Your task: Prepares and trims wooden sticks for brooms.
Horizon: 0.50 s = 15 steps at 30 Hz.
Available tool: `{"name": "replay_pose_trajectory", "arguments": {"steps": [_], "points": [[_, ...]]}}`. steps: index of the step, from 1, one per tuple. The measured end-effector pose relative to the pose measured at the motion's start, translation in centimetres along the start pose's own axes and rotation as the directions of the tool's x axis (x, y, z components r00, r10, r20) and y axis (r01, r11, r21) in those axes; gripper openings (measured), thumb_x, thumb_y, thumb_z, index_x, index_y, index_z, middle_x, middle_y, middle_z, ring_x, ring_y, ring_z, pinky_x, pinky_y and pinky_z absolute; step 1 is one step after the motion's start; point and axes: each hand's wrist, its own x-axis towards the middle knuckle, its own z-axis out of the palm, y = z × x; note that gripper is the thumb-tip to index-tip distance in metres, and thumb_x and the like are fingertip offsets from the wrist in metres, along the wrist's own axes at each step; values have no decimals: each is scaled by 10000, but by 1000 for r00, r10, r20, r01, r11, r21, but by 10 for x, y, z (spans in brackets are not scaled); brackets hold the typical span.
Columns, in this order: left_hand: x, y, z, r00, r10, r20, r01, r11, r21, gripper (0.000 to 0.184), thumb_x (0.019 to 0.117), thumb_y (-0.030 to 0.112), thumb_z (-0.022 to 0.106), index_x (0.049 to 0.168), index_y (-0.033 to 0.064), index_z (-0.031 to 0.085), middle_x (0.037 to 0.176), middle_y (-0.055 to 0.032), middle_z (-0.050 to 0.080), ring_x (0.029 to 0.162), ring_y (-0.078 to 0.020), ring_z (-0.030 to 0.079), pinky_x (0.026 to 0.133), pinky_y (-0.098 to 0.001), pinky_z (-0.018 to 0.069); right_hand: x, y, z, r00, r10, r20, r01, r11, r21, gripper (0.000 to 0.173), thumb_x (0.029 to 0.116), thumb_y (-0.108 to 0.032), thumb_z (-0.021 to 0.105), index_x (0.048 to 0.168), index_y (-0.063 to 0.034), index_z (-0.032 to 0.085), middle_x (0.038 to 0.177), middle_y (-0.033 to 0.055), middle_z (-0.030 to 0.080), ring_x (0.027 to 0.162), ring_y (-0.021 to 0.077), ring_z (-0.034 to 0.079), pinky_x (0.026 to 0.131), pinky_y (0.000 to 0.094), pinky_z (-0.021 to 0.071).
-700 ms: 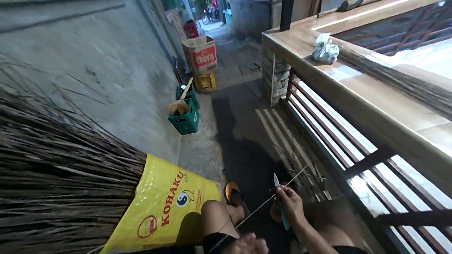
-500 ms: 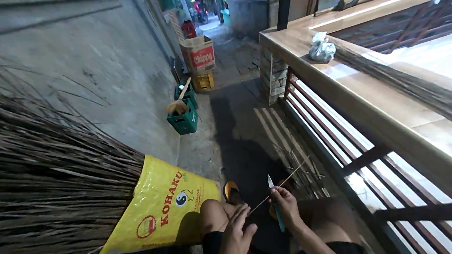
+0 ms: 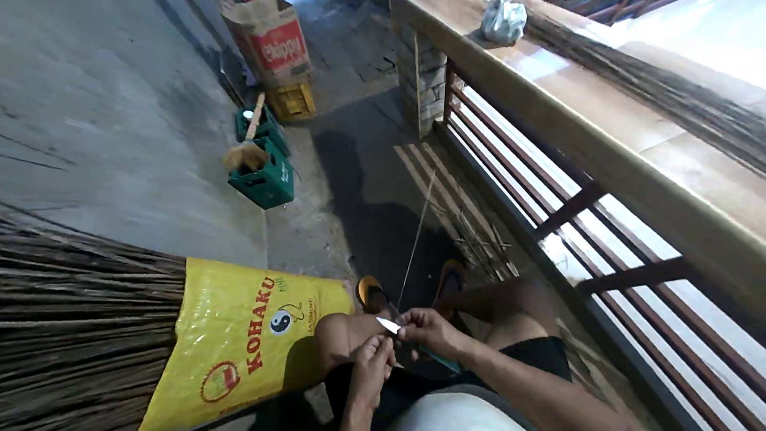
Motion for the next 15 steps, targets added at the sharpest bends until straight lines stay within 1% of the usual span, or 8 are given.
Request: {"name": "replay_pose_trajectory", "arguments": {"steps": [2,3,5,8,10,12,13,15], "points": [[-1,-1,-2,999,-25,31,27,999,-40,178,1040,75,475,984,2,628,657,3,589,469,-17,457,425,-156,368,4,9,3,998,6,67,-7,1000,22,242,1018,-169,606,1195,-5,614,877,49,697,607,91,617,534,250,525],[-3,-1,-4,998,-37,46,40,998,-57,179,1041,87,473,987,9,626,653,7,584,465,-12,451,419,-151,360,5,11,3,997,16,80,-19,999,31,216,1017,-164,608,1167,-9,624,854,37,693,588,78,607,520,239,516],[-6,-1,-8,995,-54,82,63,993,-101,169,1030,98,471,987,31,620,623,25,558,449,-1,436,408,-144,352,5,7,2,992,51,117,-57,997,49,165,1010,-153,614,1111,-24,640,821,19,694,553,60,586,494,223,499],[-13,-1,-14,989,-52,140,75,985,-158,176,1012,91,479,995,49,649,589,44,525,431,7,418,395,-138,340,2,-4,-2,981,95,171,-108,991,72,125,1003,-137,621,1076,-41,652,813,18,707,521,50,574,467,207,484],[-20,-2,-18,984,-54,170,82,983,-167,195,1003,86,479,1026,59,671,579,58,528,426,16,419,395,-132,345,1,-13,-7,988,93,124,-103,991,82,160,1003,-121,616,1120,-19,653,813,23,702,521,50,568,472,207,485],[-27,-6,-23,977,-80,198,114,980,-163,197,1006,90,482,1049,67,673,579,71,522,428,22,419,399,-128,347,3,-23,-21,997,77,12,-78,988,130,207,1008,-110,607,1186,-10,640,815,14,690,531,46,563,480,206,487],[-31,-9,-26,972,-103,211,137,978,-155,192,1004,94,486,1054,67,670,580,75,516,431,23,418,400,-127,347,5,-27,-30,997,64,-49,-55,984,169,211,1003,-102,601,1193,-14,633,808,7,684,530,42,561,474,202,485],[-37,-17,-32,963,-138,231,172,976,-132,193,999,108,501,1070,59,674,589,70,527,440,17,434,404,-131,355,9,-32,-48,986,63,-156,-25,971,239,238,1017,-85,578,1240,-7,602,829,20,675,523,52,553,461,200,481]]}}
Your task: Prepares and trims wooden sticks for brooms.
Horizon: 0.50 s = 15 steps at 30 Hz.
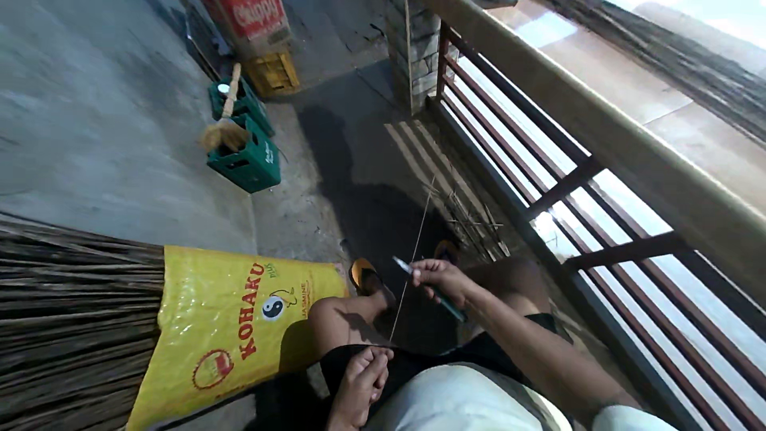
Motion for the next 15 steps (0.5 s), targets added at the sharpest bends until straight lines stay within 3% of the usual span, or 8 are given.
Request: {"name": "replay_pose_trajectory", "arguments": {"steps": [4,6,10,15], "points": [[6,-2,-3,998,45,-36,-39,986,161,327,1027,131,463,1295,1,599,755,-15,661,551,-59,579,500,-192,491,0,9,4,997,-15,-76,15,1000,5,224,1017,-89,593,1219,7,605,847,51,681,545,77,566,474,219,481],[15,9,9,991,112,-78,-89,963,254,356,1029,133,478,1343,-3,576,821,-24,669,594,-72,592,538,-210,506,-5,24,20,999,-23,-48,22,999,-35,233,1011,-94,601,1214,18,602,853,56,684,562,82,576,491,231,491],[28,25,31,948,278,-156,-214,917,336,255,1014,93,539,1215,-19,651,784,-10,645,565,-40,541,507,-180,457,-14,43,47,997,-37,60,40,998,-42,221,996,-100,618,1189,8,625,847,37,704,577,77,604,507,233,515],[18,8,24,931,340,-134,-289,909,301,211,982,47,535,1130,-20,670,719,53,610,555,14,504,503,-142,422,-16,13,29,997,-4,71,8,998,-55,153,1010,-98,594,1134,-18,632,841,26,691,550,59,578,485,211,495]]}}
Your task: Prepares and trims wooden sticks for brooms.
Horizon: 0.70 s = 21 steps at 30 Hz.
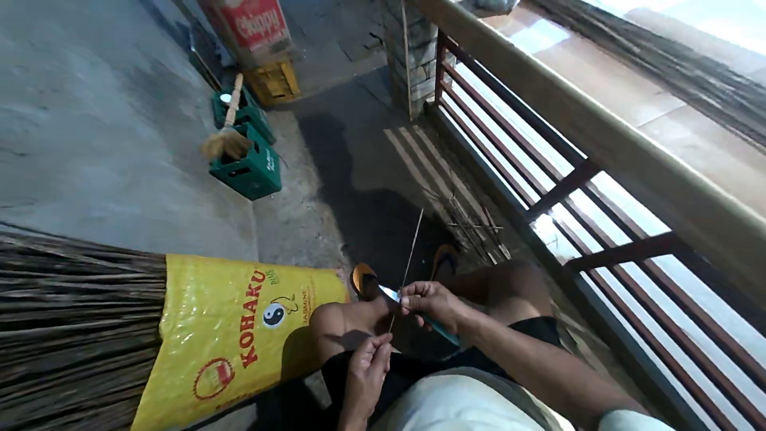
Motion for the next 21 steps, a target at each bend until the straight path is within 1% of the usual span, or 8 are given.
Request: {"name": "replay_pose_trajectory", "arguments": {"steps": [2,4,9,14,16,17,19,21], "points": [[-11,-4,-7,999,-27,17,28,1000,-14,212,981,41,535,1133,-21,668,722,58,618,551,23,498,500,-139,415,2,-14,-15,996,-30,-85,29,1000,-10,186,1011,-89,586,1168,1,630,832,24,683,548,58,566,490,214,487],[-20,-9,-13,999,-45,23,46,999,-20,199,979,41,539,1118,-9,673,700,67,602,547,20,500,501,-142,418,7,-27,-32,983,-50,-176,56,998,31,185,1010,-73,586,1175,1,625,827,27,687,524,56,552,467,206,476],[-29,-11,-22,993,-88,73,90,996,-26,209,977,18,526,1119,-4,678,686,79,600,543,20,504,500,-143,422,18,-35,-44,956,-47,-289,78,992,98,160,1031,-54,564,1168,13,614,819,48,697,525,67,570,463,199,478],[-40,-9,-49,985,-156,79,154,988,26,225,981,-2,496,1124,-23,669,686,83,599,549,19,509,517,-154,431,33,-40,-82,878,-87,-472,163,979,122,189,1040,-58,555,1204,30,584,815,54,674,522,71,562,461,203,484],[-41,-14,-58,979,-188,81,187,982,28,233,995,22,487,1145,-25,659,687,87,592,548,18,508,512,-157,428,29,-41,-88,849,-128,-512,191,979,71,187,1047,-66,550,1200,34,587,817,54,675,532,79,572,470,212,496],[-40,-16,-58,976,-203,79,201,979,22,236,1005,37,484,1156,-26,654,689,86,591,547,17,509,508,-156,430,25,-41,-86,856,-155,-493,194,981,29,176,1050,-67,541,1186,32,591,826,51,678,545,81,578,485,216,503],[-33,-19,-51,974,-211,78,212,977,2,248,1025,59,472,1183,-30,641,699,74,585,546,9,506,503,-159,427,18,-36,-72,901,-185,-392,180,982,-50,179,1044,-75,544,1182,22,600,841,43,691,565,77,583,503,221,500],[-24,-18,-38,979,-190,77,193,981,-26,246,1033,62,463,1182,-27,637,688,63,582,540,2,506,497,-160,424,11,-22,-52,969,-139,-204,120,988,-101,247,1018,-106,570,1237,3,601,853,44,691,569,84,583,505,240,504]]}}
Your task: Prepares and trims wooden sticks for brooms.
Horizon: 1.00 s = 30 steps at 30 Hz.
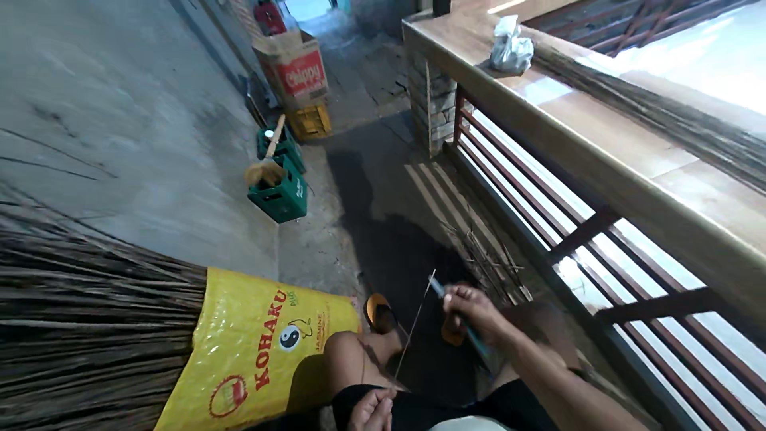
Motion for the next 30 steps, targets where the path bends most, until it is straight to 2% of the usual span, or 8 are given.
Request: {"name": "replay_pose_trajectory", "arguments": {"steps": [3,8,10,13,19,21,25,30], "points": [[14,12,20,998,56,-3,-56,998,-39,253,1031,53,458,1186,-38,636,673,51,584,528,-5,502,491,-165,424,-22,18,35,950,145,278,-129,989,-75,376,994,-165,616,1345,-38,571,855,38,678,562,86,570,497,245,495],[24,19,34,997,73,26,-71,995,-77,182,1034,67,456,1053,3,626,628,54,565,497,-1,484,467,-162,404,-34,50,61,901,150,407,-154,988,-22,176,983,-148,630,1122,-43,651,804,25,693,532,74,581,480,234,501],[22,13,30,995,87,51,-81,990,-117,193,1027,68,450,1061,24,635,618,73,551,486,11,464,456,-159,389,-32,48,59,898,149,414,-156,988,-17,146,986,-147,621,1084,-45,659,807,24,697,531,66,574,479,226,492],[12,5,20,995,66,78,-50,981,-189,237,1020,62,447,1122,22,657,626,85,550,475,14,449,444,-159,387,-25,36,50,922,167,350,-173,985,-13,138,993,-144,620,1066,-36,665,802,31,691,519,65,563,471,221,488],[-11,-8,7,996,-14,83,30,981,-190,265,1014,52,436,1139,23,668,591,87,524,453,12,445,434,-152,389,0,10,23,978,172,117,-185,975,118,169,1043,-116,554,1173,-23,610,801,21,651,507,58,534,452,204,473],[-9,-7,9,996,-15,82,31,980,-199,260,1017,43,435,1139,23,664,591,80,525,450,12,446,430,-149,388,-5,12,32,974,178,139,-196,973,122,190,1036,-95,562,1199,-7,602,803,28,656,517,64,547,460,210,481],[-7,-5,8,995,9,102,15,973,-231,259,1017,41,438,1124,42,673,581,86,528,444,19,444,424,-143,382,-14,15,46,957,180,228,-199,978,61,137,1022,-98,585,1123,-17,627,792,21,667,520,61,561,462,211,487],[-18,-8,-5,995,-9,94,29,978,-206,273,999,33,431,1124,34,674,576,94,519,439,22,433,421,-145,376,15,-6,5,989,142,-32,-136,981,136,146,1036,-70,563,1146,9,616,789,33,675,496,56,541,442,193,466]]}}
